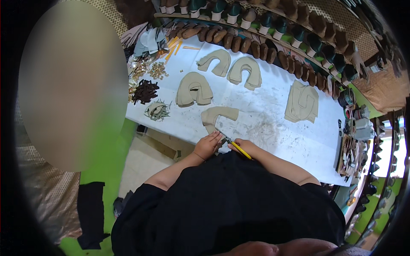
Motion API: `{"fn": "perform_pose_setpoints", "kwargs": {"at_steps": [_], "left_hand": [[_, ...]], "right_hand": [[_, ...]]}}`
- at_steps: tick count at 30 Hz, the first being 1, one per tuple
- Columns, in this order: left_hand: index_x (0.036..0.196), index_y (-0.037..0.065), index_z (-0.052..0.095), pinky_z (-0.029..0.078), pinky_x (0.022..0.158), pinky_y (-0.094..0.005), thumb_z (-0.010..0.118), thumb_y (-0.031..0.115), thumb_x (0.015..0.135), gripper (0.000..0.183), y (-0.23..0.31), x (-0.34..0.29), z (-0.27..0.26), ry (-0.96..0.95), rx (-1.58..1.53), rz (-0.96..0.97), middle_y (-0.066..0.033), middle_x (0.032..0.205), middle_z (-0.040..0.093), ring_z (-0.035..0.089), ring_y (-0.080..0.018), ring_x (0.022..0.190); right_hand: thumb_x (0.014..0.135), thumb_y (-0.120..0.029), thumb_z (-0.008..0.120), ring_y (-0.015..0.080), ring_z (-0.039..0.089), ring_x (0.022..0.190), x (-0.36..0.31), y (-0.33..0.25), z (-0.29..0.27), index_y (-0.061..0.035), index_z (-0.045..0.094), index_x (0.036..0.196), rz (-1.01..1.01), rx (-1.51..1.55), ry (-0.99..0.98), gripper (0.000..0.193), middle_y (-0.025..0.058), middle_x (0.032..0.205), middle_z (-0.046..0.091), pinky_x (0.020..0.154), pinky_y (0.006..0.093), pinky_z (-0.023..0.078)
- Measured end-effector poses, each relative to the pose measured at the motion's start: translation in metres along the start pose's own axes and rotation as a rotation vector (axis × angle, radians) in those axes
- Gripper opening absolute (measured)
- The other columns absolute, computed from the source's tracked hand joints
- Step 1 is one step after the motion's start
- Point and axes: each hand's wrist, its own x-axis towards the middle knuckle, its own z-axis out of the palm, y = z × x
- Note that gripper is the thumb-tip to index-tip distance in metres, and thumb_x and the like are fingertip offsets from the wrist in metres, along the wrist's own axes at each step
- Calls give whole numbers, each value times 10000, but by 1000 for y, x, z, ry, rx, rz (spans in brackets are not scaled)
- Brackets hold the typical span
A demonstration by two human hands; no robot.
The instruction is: The recorder uses scissors to cut out specific shoe pattern shapes from a sheet of material on a workbench.
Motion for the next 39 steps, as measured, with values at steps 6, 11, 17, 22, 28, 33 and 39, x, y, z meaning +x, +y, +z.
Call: {"fn": "perform_pose_setpoints", "kwargs": {"at_steps": [6,11,17,22,28,33,39], "left_hand": [[1186,33,647,555,869,-370,668,165,889,326,2,-9,-12,-14,-25,73,-163,1163,677,672,-304,1041],[1226,26,619,527,914,-389,650,244,900,394,2,-21,-19,-117,-7,57,-182,1228,644,630,-332,1124],[1454,2,374,295,1151,-489,697,272,791,786,-6,-18,-35,-244,125,-76,-212,1506,380,361,-375,1406],[1488,6,324,186,1199,-480,640,377,827,820,-10,-12,-35,-393,324,-146,-218,1572,272,278,-339,1459],[1458,8,372,225,1189,-468,641,344,825,765,-5,-11,-27,-329,247,-237,-222,1554,310,320,-341,1439],[1323,25,528,357,1119,-453,608,243,852,525,-9,-21,-21,-291,270,-203,-206,1415,505,492,-338,1310],[1264,52,592,459,1026,-423,603,135,864,408,0,-38,-14,-121,253,-70,-178,1288,618,596,-318,1194]], "right_hand": [[877,-716,513,365,656,945,-16,-2,22,-27,651,1068,24,29,45,728,213,956,687,844,396,499],[900,-688,513,270,651,821,-42,-22,29,-30,632,1082,72,153,3,693,147,845,675,751,358,499],[918,-632,551,153,532,531,-41,-19,39,-70,601,1082,158,331,5,588,68,675,583,471,297,418],[919,-640,544,150,484,476,-42,-23,42,-85,579,1011,129,326,12,563,38,604,499,428,304,389],[935,-634,520,145,450,433,-32,-7,41,-96,535,947,112,349,-28,539,34,584,469,401,297,372],[928,-669,486,176,531,492,-34,-16,25,-77,552,963,115,198,-87,597,74,634,540,467,318,445],[915,-700,468,261,638,804,-29,-13,22,-28,632,1041,-83,14,-9,703,134,838,663,755,368,501]]}}
